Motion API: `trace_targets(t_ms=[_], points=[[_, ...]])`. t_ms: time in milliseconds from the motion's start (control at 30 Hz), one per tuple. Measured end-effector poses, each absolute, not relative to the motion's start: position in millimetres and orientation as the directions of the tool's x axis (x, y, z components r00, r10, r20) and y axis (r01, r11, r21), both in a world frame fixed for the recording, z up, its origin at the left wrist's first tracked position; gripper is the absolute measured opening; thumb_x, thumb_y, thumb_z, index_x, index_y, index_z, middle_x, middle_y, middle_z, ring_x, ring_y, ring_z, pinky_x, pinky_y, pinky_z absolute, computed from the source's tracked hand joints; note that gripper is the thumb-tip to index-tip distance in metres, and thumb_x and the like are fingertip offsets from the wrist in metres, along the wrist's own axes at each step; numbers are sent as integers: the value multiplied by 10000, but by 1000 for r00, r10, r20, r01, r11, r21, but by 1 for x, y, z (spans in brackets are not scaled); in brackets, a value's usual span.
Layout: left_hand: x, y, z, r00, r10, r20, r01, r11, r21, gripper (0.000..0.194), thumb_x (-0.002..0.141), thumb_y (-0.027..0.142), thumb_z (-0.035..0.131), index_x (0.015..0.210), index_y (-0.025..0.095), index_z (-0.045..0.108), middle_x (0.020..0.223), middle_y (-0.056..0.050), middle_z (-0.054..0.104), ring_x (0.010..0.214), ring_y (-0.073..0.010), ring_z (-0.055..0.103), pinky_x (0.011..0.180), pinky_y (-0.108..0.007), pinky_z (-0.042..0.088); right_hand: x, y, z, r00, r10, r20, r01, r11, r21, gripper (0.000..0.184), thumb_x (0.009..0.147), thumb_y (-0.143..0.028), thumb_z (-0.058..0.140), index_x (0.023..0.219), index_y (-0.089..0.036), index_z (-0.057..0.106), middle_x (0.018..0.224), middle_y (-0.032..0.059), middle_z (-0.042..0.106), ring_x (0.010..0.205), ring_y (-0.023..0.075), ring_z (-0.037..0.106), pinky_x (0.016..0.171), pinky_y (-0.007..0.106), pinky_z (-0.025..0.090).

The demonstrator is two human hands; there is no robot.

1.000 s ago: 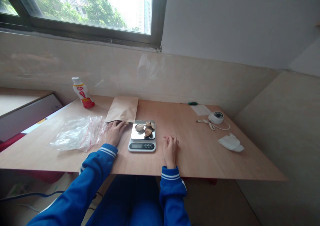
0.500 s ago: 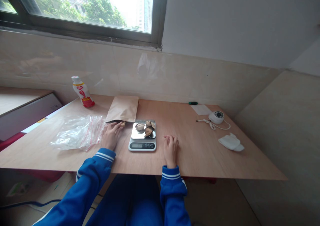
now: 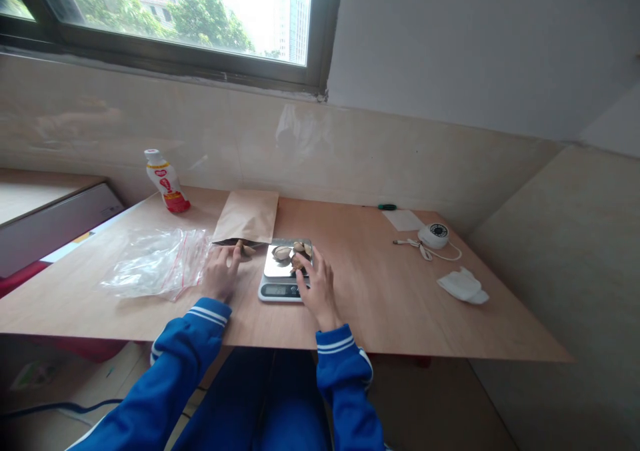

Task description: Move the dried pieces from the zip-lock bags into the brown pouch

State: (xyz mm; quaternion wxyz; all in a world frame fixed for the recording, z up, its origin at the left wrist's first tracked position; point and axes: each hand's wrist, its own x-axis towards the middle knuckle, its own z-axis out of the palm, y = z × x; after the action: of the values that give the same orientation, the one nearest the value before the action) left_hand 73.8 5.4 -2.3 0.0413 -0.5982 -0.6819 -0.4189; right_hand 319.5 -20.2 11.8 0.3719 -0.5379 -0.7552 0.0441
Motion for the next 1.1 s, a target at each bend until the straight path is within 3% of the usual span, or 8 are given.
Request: trace_targets(t_ms=[133, 267, 367, 600, 867, 1100], points=[[72, 6, -4, -279, 788, 549, 845, -70, 530, 309, 932, 370, 359, 927, 190, 610, 919, -102, 622, 892, -238, 593, 812, -375, 473, 294, 3, 29, -353, 822, 447, 793, 517, -324, 431, 888, -429, 519, 1319, -403, 511, 1497, 33, 351, 1377, 393, 244, 1043, 623, 272], [71, 5, -3, -256, 784, 565, 845, -102, 525, 298, 934, 353, 350, 888, 196, 599, 881, -91, 617, 880, -233, 584, 817, -380, 474, 291, 22, 30, -410, 820, 399, 786, 539, -302, 414, 890, -397, 524, 1302, -356, 532, 1356, 75, 505, 1269, 348, 385, 979, 544, 377], [72, 5, -3, -246, 779, 577, 840, -126, 528, 294, 938, 355, 347, 881, 202, 592, 871, -80, 618, 881, -228, 578, 827, -382, 473, 300, 27, 28, -366, 826, 429, 797, 516, -313, 312, 919, -357, 477, 1198, -311, 606, 1190, 84, 579, 1120, 279, 485, 908, 440, 435], [71, 5, -5, -253, 768, 589, 826, -145, 545, 283, 939, 360, 360, 891, 208, 594, 886, -79, 621, 904, -226, 571, 851, -380, 466, 321, 29, 21, -203, 804, 559, 747, 497, -442, 292, 927, -402, 462, 1042, -218, 658, 1055, 91, 560, 993, 232, 517, 895, 379, 453], [70, 5, -5, -231, 761, 606, 822, -181, 541, 280, 936, 371, 375, 848, 204, 582, 839, -63, 612, 833, -222, 572, 806, -385, 465, 379, 29, 9, 31, 748, 663, 763, 411, -499, 312, 922, -426, 454, 1015, -182, 626, 1011, 112, 579, 981, 248, 539, 857, 416, 467], [70, 5, -5, -237, 769, 594, 801, -191, 567, 261, 929, 363, 387, 872, 205, 587, 863, -72, 627, 858, -231, 575, 815, -389, 461, 396, 23, -16, -7, 831, 557, 842, 305, -445, 343, 934, -417, 394, 1004, -176, 628, 1008, 123, 593, 954, 267, 546, 839, 442, 454]])
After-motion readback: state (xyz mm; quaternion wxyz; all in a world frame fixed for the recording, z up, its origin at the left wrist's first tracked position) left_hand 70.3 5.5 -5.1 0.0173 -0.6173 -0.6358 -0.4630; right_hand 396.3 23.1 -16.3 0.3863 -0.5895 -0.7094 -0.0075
